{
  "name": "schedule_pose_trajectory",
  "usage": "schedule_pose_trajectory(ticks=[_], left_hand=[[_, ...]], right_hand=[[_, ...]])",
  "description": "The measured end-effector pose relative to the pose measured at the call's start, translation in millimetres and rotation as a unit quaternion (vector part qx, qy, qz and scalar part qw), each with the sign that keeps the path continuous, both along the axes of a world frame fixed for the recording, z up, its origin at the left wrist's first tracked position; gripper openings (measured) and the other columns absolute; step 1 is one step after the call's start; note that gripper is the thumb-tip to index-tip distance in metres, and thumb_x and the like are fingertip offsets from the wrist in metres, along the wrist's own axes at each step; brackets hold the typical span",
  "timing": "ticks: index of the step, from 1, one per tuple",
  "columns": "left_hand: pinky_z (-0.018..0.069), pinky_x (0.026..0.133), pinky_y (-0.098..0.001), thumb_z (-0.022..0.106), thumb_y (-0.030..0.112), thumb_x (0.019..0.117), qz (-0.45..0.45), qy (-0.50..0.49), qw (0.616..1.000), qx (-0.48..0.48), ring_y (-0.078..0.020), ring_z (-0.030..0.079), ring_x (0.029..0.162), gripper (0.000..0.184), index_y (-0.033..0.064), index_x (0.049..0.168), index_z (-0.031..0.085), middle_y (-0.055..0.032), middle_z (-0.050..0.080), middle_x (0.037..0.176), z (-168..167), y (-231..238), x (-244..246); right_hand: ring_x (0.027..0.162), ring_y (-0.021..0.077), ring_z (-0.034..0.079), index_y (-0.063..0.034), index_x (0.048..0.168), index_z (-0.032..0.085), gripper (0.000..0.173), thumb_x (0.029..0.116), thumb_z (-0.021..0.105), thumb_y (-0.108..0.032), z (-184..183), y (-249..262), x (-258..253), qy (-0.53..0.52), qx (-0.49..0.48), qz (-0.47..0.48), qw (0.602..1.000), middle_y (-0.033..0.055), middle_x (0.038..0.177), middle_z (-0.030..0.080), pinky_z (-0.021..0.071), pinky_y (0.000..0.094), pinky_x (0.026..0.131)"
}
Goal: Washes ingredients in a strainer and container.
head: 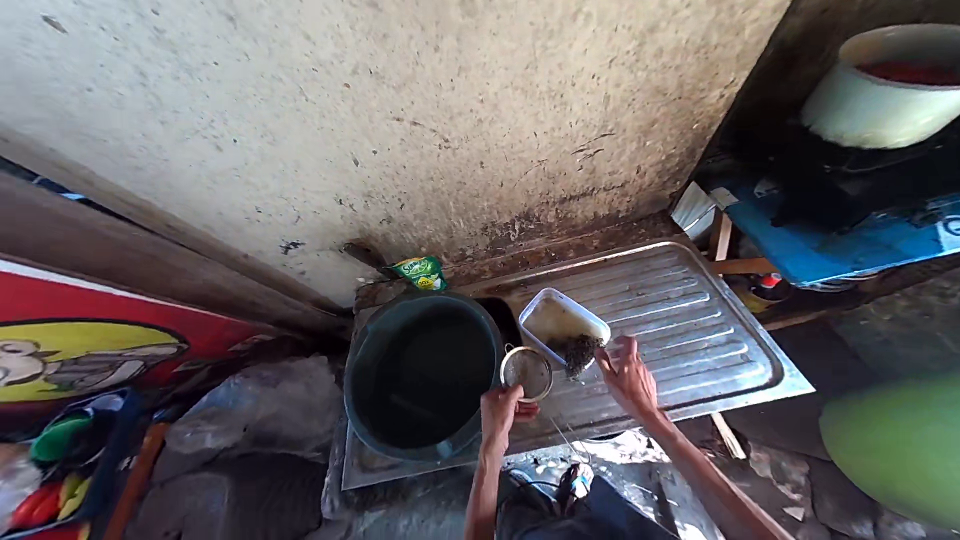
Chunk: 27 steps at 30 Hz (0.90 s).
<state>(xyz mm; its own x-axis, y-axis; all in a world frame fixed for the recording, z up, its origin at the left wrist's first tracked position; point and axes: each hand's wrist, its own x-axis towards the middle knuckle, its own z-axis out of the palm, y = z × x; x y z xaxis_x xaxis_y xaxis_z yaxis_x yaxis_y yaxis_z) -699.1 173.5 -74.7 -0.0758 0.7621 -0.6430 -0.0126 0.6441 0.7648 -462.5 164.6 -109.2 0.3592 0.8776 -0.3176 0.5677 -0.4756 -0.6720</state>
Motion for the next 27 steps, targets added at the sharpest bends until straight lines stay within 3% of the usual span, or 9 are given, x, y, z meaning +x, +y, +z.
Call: schedule_pose_trajectory(ticks=[2,4,7,10,14,17,21,24,27], left_hand=[[0.0635,0.062,-0.0328,0.051,0.004,0.1028,0.002,-0.018,1.000,-0.001,-0.0215,0.075,0.063,0.018,-0.0104,0.098,0.060,-0.0166,0.073,0.074,3.3,6.1,2.9],[0.0634,0.062,-0.0326,0.050,0.004,0.1027,-0.009,-0.035,0.999,-0.005,-0.0212,0.074,0.062,0.018,-0.0086,0.095,0.059,-0.0155,0.073,0.072,-0.2,7.7,10.1],[0.0633,0.065,-0.0329,0.050,0.008,0.1050,-0.066,-0.046,0.997,-0.020,-0.0206,0.074,0.065,0.023,-0.0061,0.091,0.060,-0.0136,0.073,0.074,-9.6,6.1,14.8],[0.0622,0.067,-0.0330,0.046,0.026,0.1104,-0.108,-0.005,0.994,-0.001,-0.0179,0.073,0.066,0.041,-0.0053,0.093,0.065,-0.0113,0.074,0.080,-11.5,6.0,-1.2],[0.0588,0.065,-0.0326,0.043,0.033,0.1117,0.055,0.094,0.993,0.047,-0.0177,0.070,0.068,0.048,-0.0089,0.106,0.066,-0.0149,0.073,0.086,-20.9,25.1,-56.0],[0.0554,0.091,-0.0460,0.042,0.030,0.1124,0.058,0.190,0.980,0.023,-0.0322,0.069,0.101,0.047,-0.0116,0.126,0.060,-0.0265,0.068,0.117,-57.5,49.3,-112.6],[0.0416,0.111,-0.0586,0.050,0.035,0.1089,-0.012,0.347,0.937,-0.048,-0.0452,0.056,0.131,0.052,-0.0110,0.132,0.059,-0.0340,0.060,0.134,-103.7,72.9,-155.8],[0.0350,0.117,-0.0574,0.049,0.030,0.1100,0.080,0.267,0.957,-0.075,-0.0467,0.043,0.142,0.058,-0.0130,0.148,0.039,-0.0363,0.043,0.150,-130.4,83.4,-168.5],[0.0488,0.104,-0.0532,0.033,0.033,0.1138,0.152,0.053,0.986,-0.051,-0.0385,0.057,0.129,0.053,-0.0051,0.150,0.041,-0.0278,0.053,0.145,-119.4,109.6,-158.4]], right_hand=[[0.100,0.0346,0.070,-0.0027,0.148,0.042,0.058,0.1063,0.052,-0.041,3.5,-32.6,-10.5,0.172,-0.010,0.027,0.985,0.0209,0.113,0.070,0.0555,0.0541,0.086],[0.098,0.0266,0.072,-0.0049,0.147,0.043,0.050,0.1109,0.041,-0.040,6.1,-55.7,-16.7,0.387,-0.092,0.059,0.915,0.0177,0.114,0.071,0.0590,0.0429,0.084],[0.059,0.0090,0.059,-0.0078,0.121,0.060,0.039,0.1127,0.032,-0.034,-0.3,-69.6,-27.3,0.500,-0.112,0.088,0.854,0.0001,0.078,0.063,0.0507,0.0244,0.051],[0.051,0.0059,0.040,-0.0049,0.104,0.062,0.030,0.1116,0.038,-0.022,-1.6,-64.1,-39.1,0.367,-0.054,0.094,0.924,-0.0032,0.068,0.046,0.0362,0.0231,0.048],[0.090,0.0346,0.066,0.0025,0.120,0.062,0.035,0.1114,0.039,-0.022,5.9,-32.8,-49.1,0.135,-0.034,0.137,0.981,0.0211,0.097,0.066,0.0509,0.0533,0.083],[0.100,0.0409,0.068,0.0025,0.132,0.056,0.038,0.1122,0.037,-0.023,25.5,3.5,-68.1,0.076,-0.033,0.138,0.987,0.0257,0.106,0.068,0.0515,0.0562,0.089],[0.111,0.0404,0.067,0.0017,0.135,0.054,0.039,0.1128,0.034,-0.024,34.1,59.3,-94.1,0.043,-0.080,0.162,0.983,0.0265,0.115,0.067,0.0504,0.0544,0.095],[0.118,0.0400,0.065,0.0010,0.136,0.054,0.041,0.1126,0.032,-0.024,24.8,94.0,-110.0,0.027,-0.101,0.162,0.981,0.0260,0.122,0.066,0.0493,0.0540,0.099],[0.117,0.0395,0.065,0.0000,0.132,0.058,0.039,0.1118,0.034,-0.024,11.0,120.5,-115.7,0.015,-0.102,0.154,0.983,0.0253,0.121,0.066,0.0493,0.0548,0.099]])
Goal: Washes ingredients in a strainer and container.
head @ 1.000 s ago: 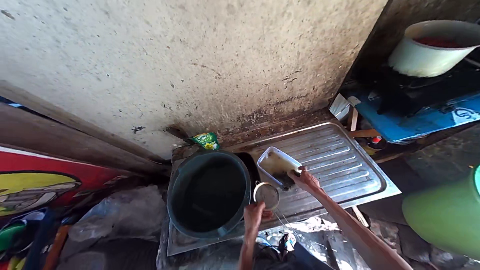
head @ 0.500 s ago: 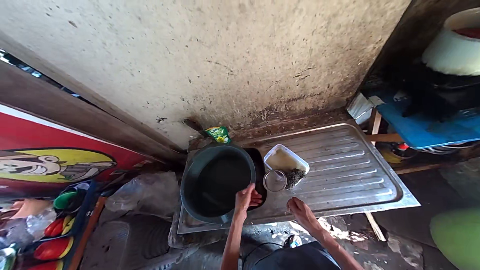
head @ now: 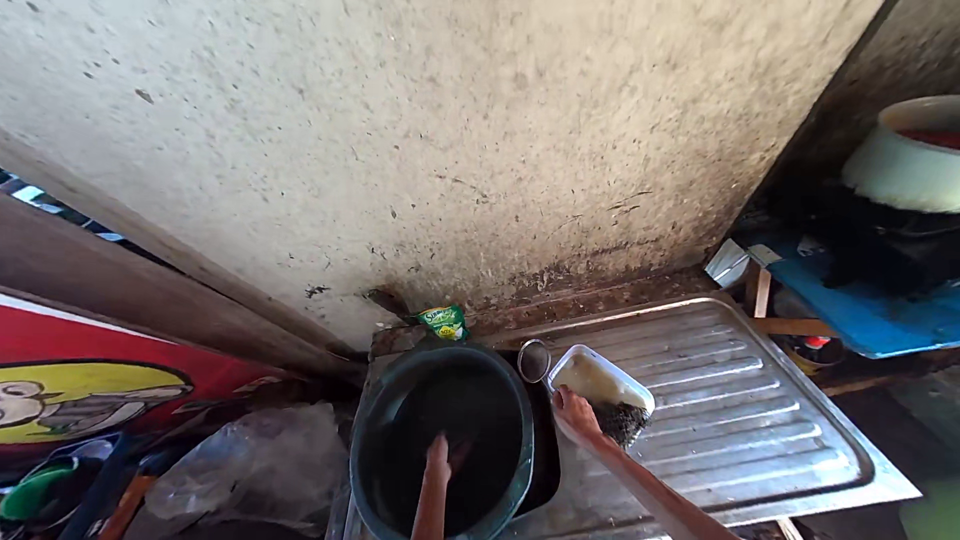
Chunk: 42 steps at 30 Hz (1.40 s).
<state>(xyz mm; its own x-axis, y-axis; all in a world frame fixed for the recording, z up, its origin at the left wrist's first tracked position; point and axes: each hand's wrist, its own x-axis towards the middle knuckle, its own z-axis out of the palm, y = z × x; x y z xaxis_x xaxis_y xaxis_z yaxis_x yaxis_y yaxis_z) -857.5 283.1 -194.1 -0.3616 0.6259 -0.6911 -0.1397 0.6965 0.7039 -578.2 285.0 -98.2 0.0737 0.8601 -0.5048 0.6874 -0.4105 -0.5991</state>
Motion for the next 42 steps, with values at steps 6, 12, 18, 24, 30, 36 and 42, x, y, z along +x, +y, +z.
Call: schedule_pose_trajectory(ticks=[6,12,18,24,30,36,42], left_hand=[[0.0551,0.096,-0.0399,0.024,0.027,0.1135,-0.147,-0.222,0.952,0.149,-0.0281,0.068,0.112,0.049,-0.0074,0.141,0.046,-0.0238,0.061,0.132,97.1,80.1,70.0],[0.0541,0.095,-0.0419,0.036,0.025,0.1127,-0.108,-0.027,0.985,0.133,-0.0292,0.067,0.109,0.044,-0.0096,0.131,0.057,-0.0249,0.065,0.127,75.3,66.0,25.9],[0.0475,0.100,-0.0559,0.049,0.022,0.1098,-0.088,0.157,0.983,0.027,-0.0411,0.061,0.115,0.038,-0.0118,0.124,0.062,-0.0316,0.063,0.123,11.0,4.4,-38.5],[0.0408,0.110,-0.0589,0.053,0.028,0.1084,-0.040,0.192,0.980,-0.022,-0.0441,0.053,0.132,0.047,-0.0101,0.136,0.055,-0.0333,0.057,0.137,-6.2,2.0,-44.5],[0.0565,0.094,-0.0410,0.028,0.023,0.1130,0.035,-0.207,0.972,0.101,-0.0310,0.067,0.112,0.044,-0.0069,0.141,0.043,-0.0260,0.060,0.133,44.4,47.4,0.8],[0.0542,0.097,-0.0373,0.029,0.019,0.1130,-0.085,-0.211,0.949,0.217,-0.0253,0.068,0.112,0.043,-0.0078,0.137,0.051,-0.0215,0.064,0.131,107.0,97.9,54.2],[0.0407,0.112,-0.0598,0.048,0.029,0.1096,-0.096,0.216,0.971,0.022,-0.0456,0.051,0.135,0.051,-0.0083,0.144,0.049,-0.0334,0.053,0.142,15.1,50.7,-12.0]], right_hand=[[0.107,0.0380,0.065,-0.0005,0.119,0.066,0.034,0.1102,0.041,-0.021,-16.5,29.8,-14.7,0.063,0.018,-0.026,0.998,0.0229,0.110,0.068,0.0473,0.0570,0.093],[0.113,0.0403,0.066,-0.0024,0.129,0.062,0.047,0.1128,0.029,-0.031,16.7,36.3,-22.7,-0.086,0.058,-0.023,0.994,0.0237,0.119,0.069,0.0482,0.0572,0.095],[0.111,0.0444,0.064,-0.0118,0.158,0.039,0.052,0.1069,0.043,-0.019,-4.7,55.0,-35.3,-0.202,0.127,0.040,0.970,0.0276,0.133,0.058,0.0537,0.0538,0.089],[0.113,0.0433,0.064,-0.0111,0.156,0.043,0.054,0.1030,0.049,-0.015,-4.6,55.5,-34.5,-0.225,0.110,0.051,0.967,0.0264,0.130,0.060,0.0536,0.0531,0.088],[0.115,0.0417,0.062,-0.0133,0.152,0.050,0.049,0.1024,0.051,-0.015,-13.1,50.3,-26.5,-0.205,0.148,0.042,0.967,0.0234,0.126,0.063,0.0532,0.0525,0.086],[0.112,0.0435,0.063,-0.0138,0.149,0.055,0.047,0.1026,0.050,-0.013,-27.1,40.6,-18.7,-0.182,0.197,0.018,0.963,0.0244,0.121,0.065,0.0536,0.0545,0.080],[0.108,0.0418,0.066,-0.0115,0.147,0.057,0.048,0.0995,0.053,-0.013,-34.3,38.0,-8.0,-0.187,0.247,0.002,0.951,0.0239,0.119,0.066,0.0551,0.0517,0.077]])
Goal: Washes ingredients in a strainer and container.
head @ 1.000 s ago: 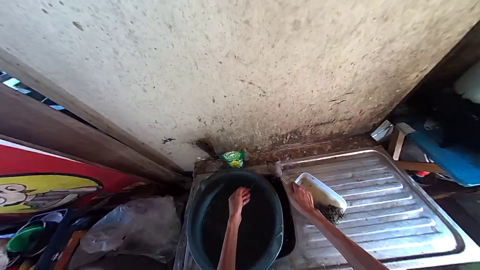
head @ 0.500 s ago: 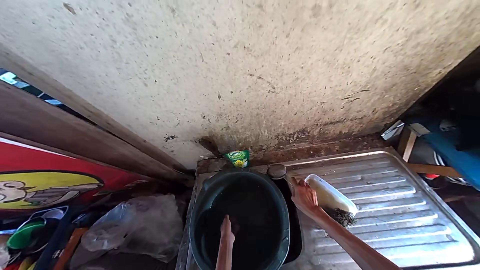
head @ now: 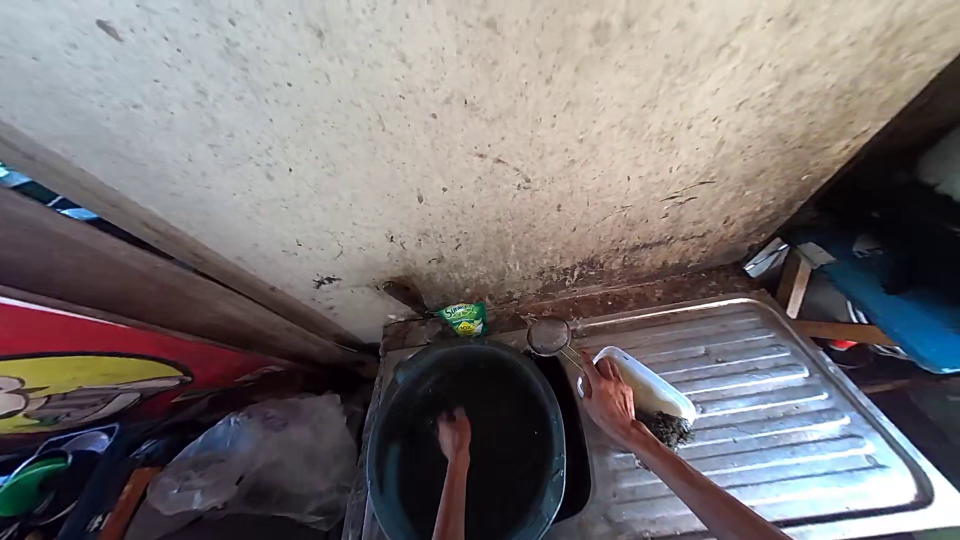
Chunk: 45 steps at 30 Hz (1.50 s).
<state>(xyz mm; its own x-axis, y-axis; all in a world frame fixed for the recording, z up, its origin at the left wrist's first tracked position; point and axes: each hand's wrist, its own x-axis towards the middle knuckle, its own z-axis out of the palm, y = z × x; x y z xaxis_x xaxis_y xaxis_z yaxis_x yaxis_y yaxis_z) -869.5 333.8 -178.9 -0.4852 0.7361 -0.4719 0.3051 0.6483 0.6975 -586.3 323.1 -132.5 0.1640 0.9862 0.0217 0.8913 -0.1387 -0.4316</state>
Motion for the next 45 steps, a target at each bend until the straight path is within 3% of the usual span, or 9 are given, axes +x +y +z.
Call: schedule_pose_trajectory(ticks=[3,7,13,18,23,27,36,40,45], left_hand=[[0.0472,0.105,-0.0510,0.032,0.028,0.1137,0.107,-0.244,0.964,-0.025,-0.0362,0.056,0.130,0.049,-0.0058,0.147,0.043,-0.0275,0.050,0.147,0.6,-7.1,0.3],[0.0561,0.096,-0.0397,0.026,0.022,0.1122,0.010,-0.468,0.878,0.101,-0.0284,0.069,0.112,0.045,-0.0058,0.141,0.047,-0.0224,0.063,0.132,67.7,23.2,49.6],[0.0542,0.097,-0.0441,0.043,0.017,0.1103,-0.056,-0.227,0.957,0.170,-0.0311,0.067,0.112,0.037,-0.0089,0.132,0.058,-0.0254,0.065,0.128,80.4,20.5,43.6],[0.0437,0.108,-0.0604,0.055,0.025,0.1067,-0.010,0.028,0.999,0.025,-0.0451,0.056,0.129,0.043,-0.0069,0.136,0.057,-0.0312,0.060,0.135,12.3,-21.3,-7.2],[0.0487,0.103,-0.0480,0.035,0.024,0.1125,0.135,-0.289,0.948,0.004,-0.0355,0.058,0.127,0.046,-0.0075,0.144,0.044,-0.0279,0.052,0.144,5.0,-21.0,-4.6],[0.0561,0.094,-0.0377,0.030,0.020,0.1120,0.007,-0.463,0.880,0.104,-0.0254,0.069,0.108,0.043,-0.0070,0.138,0.049,-0.0207,0.065,0.128,71.8,19.4,53.7],[0.0584,0.087,-0.0440,0.035,0.031,0.1136,-0.219,-0.220,0.950,0.019,-0.0283,0.072,0.093,0.050,-0.0104,0.127,0.060,-0.0244,0.070,0.111,98.3,-25.0,121.5],[0.0553,0.077,-0.0355,0.039,0.031,0.1125,-0.196,-0.336,0.921,-0.003,-0.0175,0.064,0.081,0.044,-0.0065,0.116,0.063,-0.0141,0.066,0.095,92.6,-53.2,172.1],[0.0593,0.069,-0.0320,0.035,0.012,0.1123,-0.137,-0.314,0.939,0.029,-0.0159,0.069,0.069,0.032,-0.0118,0.115,0.056,-0.0145,0.069,0.084,95.3,-68.3,185.0]], right_hand=[[0.122,0.0399,0.059,-0.0147,0.151,0.052,0.048,0.1029,0.050,-0.016,1.5,5.7,1.9,-0.010,-0.099,0.019,0.995,0.0221,0.130,0.062,0.0525,0.0510,0.090],[0.116,0.0418,0.062,-0.0140,0.149,0.055,0.046,0.1030,0.049,-0.014,-5.9,7.8,-3.1,-0.002,-0.061,0.025,0.998,0.0229,0.122,0.065,0.0540,0.0522,0.085],[0.109,0.0420,0.068,-0.0088,0.146,0.058,0.042,0.1092,0.041,-0.020,30.3,8.3,-4.7,0.126,-0.079,-0.032,0.988,0.0237,0.121,0.069,0.0508,0.0585,0.093],[0.076,0.0230,0.055,0.0000,0.102,0.069,0.030,0.1094,0.046,-0.017,9.0,28.4,-5.6,0.359,-0.140,-0.098,0.918,0.0119,0.085,0.061,0.0457,0.0441,0.074],[0.092,0.0308,0.061,-0.0004,0.103,0.070,0.030,0.1092,0.044,-0.016,9.6,26.5,-8.4,0.318,-0.180,-0.089,0.927,0.0174,0.096,0.066,0.0463,0.0519,0.083],[0.096,0.0324,0.062,-0.0001,0.108,0.070,0.032,0.1098,0.043,-0.017,1.8,20.7,-10.1,0.307,-0.189,-0.074,0.930,0.0189,0.101,0.067,0.0466,0.0532,0.087],[0.062,0.0123,0.047,0.0005,0.109,0.066,0.032,0.1120,0.039,-0.018,28.7,-19.0,-9.3,0.421,-0.161,-0.102,0.887,0.0045,0.076,0.054,0.0420,0.0305,0.060],[0.092,0.0272,0.064,0.0074,0.125,0.062,0.037,0.1121,0.036,-0.015,46.3,-65.9,-9.6,0.456,-0.143,-0.058,0.877,0.0222,0.104,0.067,0.0516,0.0449,0.088],[0.107,0.0336,0.069,-0.0032,0.117,0.072,0.040,0.1085,0.047,-0.034,45.2,-107.3,46.7,0.215,-0.091,-0.022,0.972,0.0180,0.112,0.072,0.0536,0.0541,0.092]])
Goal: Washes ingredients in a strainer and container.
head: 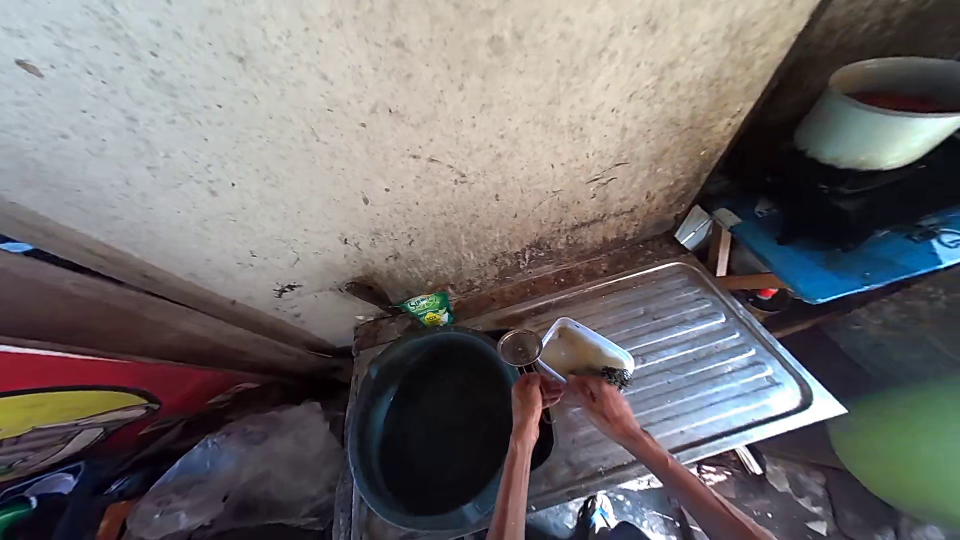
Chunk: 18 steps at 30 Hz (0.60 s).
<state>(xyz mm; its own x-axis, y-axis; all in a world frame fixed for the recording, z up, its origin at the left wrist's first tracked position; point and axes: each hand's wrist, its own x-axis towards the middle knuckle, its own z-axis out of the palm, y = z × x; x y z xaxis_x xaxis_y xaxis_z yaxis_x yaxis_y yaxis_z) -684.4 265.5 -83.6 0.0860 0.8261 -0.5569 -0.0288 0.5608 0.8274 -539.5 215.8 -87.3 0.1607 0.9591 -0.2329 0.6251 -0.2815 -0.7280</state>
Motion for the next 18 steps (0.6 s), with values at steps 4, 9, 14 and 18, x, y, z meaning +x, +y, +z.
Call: schedule_pose_trajectory(ticks=[4,9,14,18], left_hand=[[0.0471,0.044,-0.0241,0.034,0.018,0.1136,-0.018,0.035,0.999,-0.012,-0.0090,0.046,0.043,0.032,-0.0051,0.106,0.056,-0.0012,0.045,0.059,6.1,-15.8,-5.2],[0.0372,0.038,-0.0199,0.031,0.022,0.1144,-0.085,0.029,0.996,-0.016,-0.0060,0.039,0.039,0.037,-0.0033,0.104,0.057,0.0008,0.043,0.057,0.6,-39.7,17.2],[0.0400,0.044,-0.0222,0.031,0.022,0.1143,-0.163,0.087,0.982,-0.032,-0.0080,0.043,0.046,0.037,-0.0036,0.112,0.057,-0.0007,0.046,0.064,-15.1,-56.8,31.0],[0.0495,0.054,-0.0283,0.030,0.023,0.1145,-0.205,0.125,0.969,-0.054,-0.0131,0.053,0.055,0.039,-0.0061,0.123,0.056,-0.0078,0.056,0.075,-31.0,-61.1,38.3]], right_hand=[[0.143,0.0440,0.039,-0.0120,0.145,0.059,0.053,0.0996,0.059,-0.040,-39.8,3.7,63.9,-0.160,-0.060,0.038,0.985,0.0237,0.153,0.046,0.0351,0.0588,0.112],[0.129,0.0436,0.054,-0.0014,0.136,0.061,0.040,0.1004,0.056,-0.019,-34.5,-7.0,54.0,-0.206,-0.145,0.141,0.957,0.0261,0.130,0.063,0.0416,0.0563,0.107],[0.123,0.0438,0.059,-0.0034,0.125,0.068,0.032,0.0980,0.056,-0.015,-22.6,-28.4,62.8,-0.143,-0.075,0.060,0.985,0.0242,0.124,0.067,0.0475,0.0588,0.098],[0.144,0.0447,0.038,-0.0110,0.145,0.057,0.054,0.0947,0.069,-0.029,-47.4,-21.4,69.4,-0.162,-0.125,0.100,0.974,0.0204,0.161,0.036,0.0402,0.0590,0.109]])
